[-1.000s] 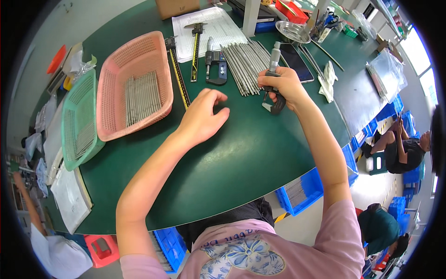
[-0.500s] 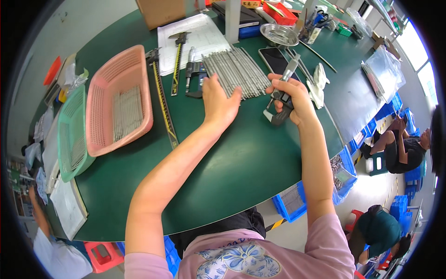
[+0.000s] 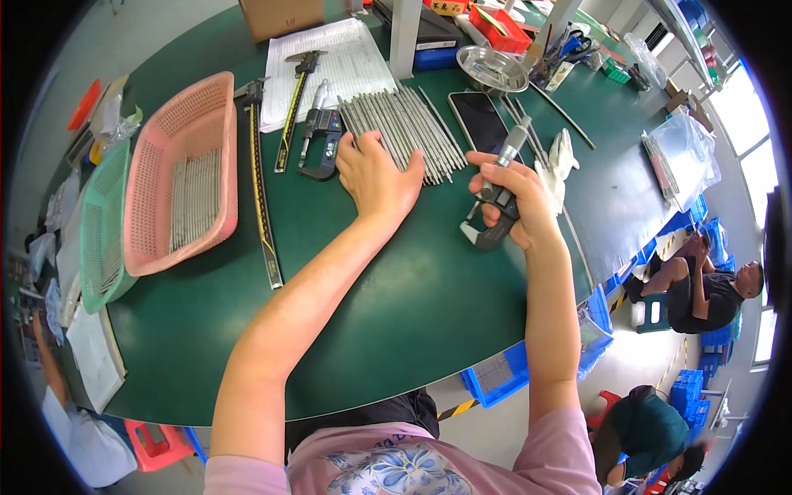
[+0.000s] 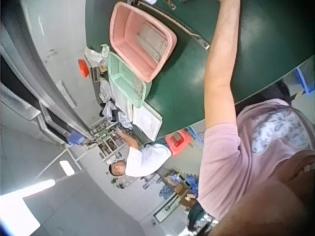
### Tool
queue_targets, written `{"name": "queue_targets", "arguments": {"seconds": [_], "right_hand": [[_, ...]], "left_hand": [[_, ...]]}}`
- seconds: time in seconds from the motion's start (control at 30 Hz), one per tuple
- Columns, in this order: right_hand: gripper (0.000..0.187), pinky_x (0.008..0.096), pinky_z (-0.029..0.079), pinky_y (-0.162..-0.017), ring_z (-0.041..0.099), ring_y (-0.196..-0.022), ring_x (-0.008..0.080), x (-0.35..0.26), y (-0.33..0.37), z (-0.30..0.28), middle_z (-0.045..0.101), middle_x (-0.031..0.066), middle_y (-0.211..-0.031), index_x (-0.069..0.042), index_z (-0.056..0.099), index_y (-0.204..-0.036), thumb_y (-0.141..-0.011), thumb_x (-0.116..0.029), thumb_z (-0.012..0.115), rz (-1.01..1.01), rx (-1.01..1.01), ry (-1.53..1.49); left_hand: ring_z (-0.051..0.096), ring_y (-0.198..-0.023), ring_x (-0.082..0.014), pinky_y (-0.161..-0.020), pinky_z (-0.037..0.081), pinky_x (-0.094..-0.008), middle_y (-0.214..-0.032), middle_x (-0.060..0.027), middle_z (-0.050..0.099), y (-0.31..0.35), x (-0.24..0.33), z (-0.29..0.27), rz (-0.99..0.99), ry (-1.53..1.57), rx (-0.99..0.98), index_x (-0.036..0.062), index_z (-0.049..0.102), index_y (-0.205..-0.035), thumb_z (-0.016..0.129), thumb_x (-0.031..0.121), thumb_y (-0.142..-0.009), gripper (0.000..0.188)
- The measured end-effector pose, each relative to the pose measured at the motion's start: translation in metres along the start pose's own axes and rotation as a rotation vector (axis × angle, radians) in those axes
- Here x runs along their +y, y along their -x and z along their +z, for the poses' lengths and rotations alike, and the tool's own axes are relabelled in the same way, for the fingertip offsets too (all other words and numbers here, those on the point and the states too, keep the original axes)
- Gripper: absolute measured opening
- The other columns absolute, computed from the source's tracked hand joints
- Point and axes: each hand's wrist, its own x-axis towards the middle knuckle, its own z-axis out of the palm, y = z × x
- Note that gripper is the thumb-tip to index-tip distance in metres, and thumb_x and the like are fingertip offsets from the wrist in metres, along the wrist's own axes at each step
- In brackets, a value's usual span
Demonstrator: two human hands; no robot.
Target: The person uses a digital caliper to measure the diameter of multiple metal rods. They pick up a rod, measure it, and place it into a pink basket. The person repeats this process for several rods, occasionally adjusting the pile of rods on the table.
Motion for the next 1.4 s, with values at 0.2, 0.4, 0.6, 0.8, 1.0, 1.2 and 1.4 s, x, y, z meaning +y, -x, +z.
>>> {"name": "queue_targets", "arguments": {"seconds": [0.2,0.4,0.6,0.8,1.0,1.2,1.4], "right_hand": [[0.058,0.0219,0.038,-0.037,0.047,-0.038,0.0111,-0.001,0.008,0.014,0.06,0.0118,-0.071,0.004,0.035,-0.126,-0.079,-0.02,0.058,0.068,-0.067,0.106],[0.044,0.0209,0.038,-0.035,0.048,-0.041,0.01,0.001,-0.003,0.014,0.059,0.0099,-0.068,-0.002,0.041,-0.116,-0.079,-0.022,0.058,0.147,-0.09,0.138],[0.054,0.0226,0.039,-0.034,0.048,-0.039,0.0114,0.004,-0.008,0.012,0.059,0.0113,-0.069,-0.002,0.033,-0.126,-0.08,-0.02,0.055,0.19,-0.04,0.118],[0.063,0.0221,0.04,-0.034,0.049,-0.039,0.0114,0.011,-0.008,0.015,0.058,0.0109,-0.067,-0.002,0.025,-0.133,-0.079,-0.018,0.054,0.136,-0.042,0.056],[0.043,0.022,0.039,-0.031,0.049,-0.04,0.0113,0.015,-0.006,0.018,0.056,0.009,-0.065,-0.006,0.036,-0.118,-0.08,-0.015,0.054,0.032,-0.017,0.016],[0.051,0.022,0.04,-0.033,0.057,-0.062,0.0112,0.008,-0.007,0.018,0.054,0.0056,-0.082,-0.007,0.034,-0.125,-0.079,-0.014,0.055,0.055,0.042,0.002],[0.056,0.0236,0.039,-0.033,0.049,-0.036,0.0165,0.01,-0.004,0.018,0.059,0.0148,-0.068,0.0,0.027,-0.129,-0.08,-0.016,0.049,-0.019,0.04,0.056]], "left_hand": [[0.029,-0.118,-0.0456,-0.098,0.026,-0.0489,-0.127,-0.0377,0.026,-0.003,0.001,0.002,0.091,-0.105,-0.02,-0.0062,0.034,-0.119,0.069,0.034,-0.067,0.075],[0.029,-0.119,-0.0452,-0.099,0.027,-0.0473,-0.127,-0.0347,0.029,-0.008,0.0,0.004,0.185,-0.188,-0.034,-0.0036,0.036,-0.121,0.069,0.039,-0.066,0.077],[0.029,-0.119,-0.0448,-0.099,0.028,-0.0465,-0.127,-0.0331,0.029,-0.012,0.003,0.004,0.213,-0.105,-0.122,-0.0031,0.039,-0.119,0.071,0.035,-0.063,0.075],[0.026,-0.12,-0.0459,-0.098,0.027,-0.0475,-0.127,-0.0355,0.026,-0.01,0.007,0.014,0.248,-0.055,-0.143,-0.0048,0.038,-0.118,0.071,0.029,-0.063,0.073],[0.025,-0.121,-0.0456,-0.1,0.025,-0.0467,-0.129,-0.0342,0.025,-0.008,0.026,0.026,0.173,-0.043,-0.168,-0.0054,0.036,-0.121,0.07,0.031,-0.066,0.074],[0.022,-0.122,-0.0469,-0.101,0.022,-0.0482,-0.129,-0.0364,0.023,-0.018,0.028,0.032,0.109,0.077,-0.207,-0.0072,0.034,-0.122,0.061,0.033,-0.073,0.068],[0.03,-0.121,-0.0423,-0.101,0.025,-0.0438,-0.129,-0.0321,0.03,-0.026,-0.001,0.011,0.17,0.107,-0.292,-0.009,0.035,-0.121,0.054,0.028,-0.077,0.061]]}}
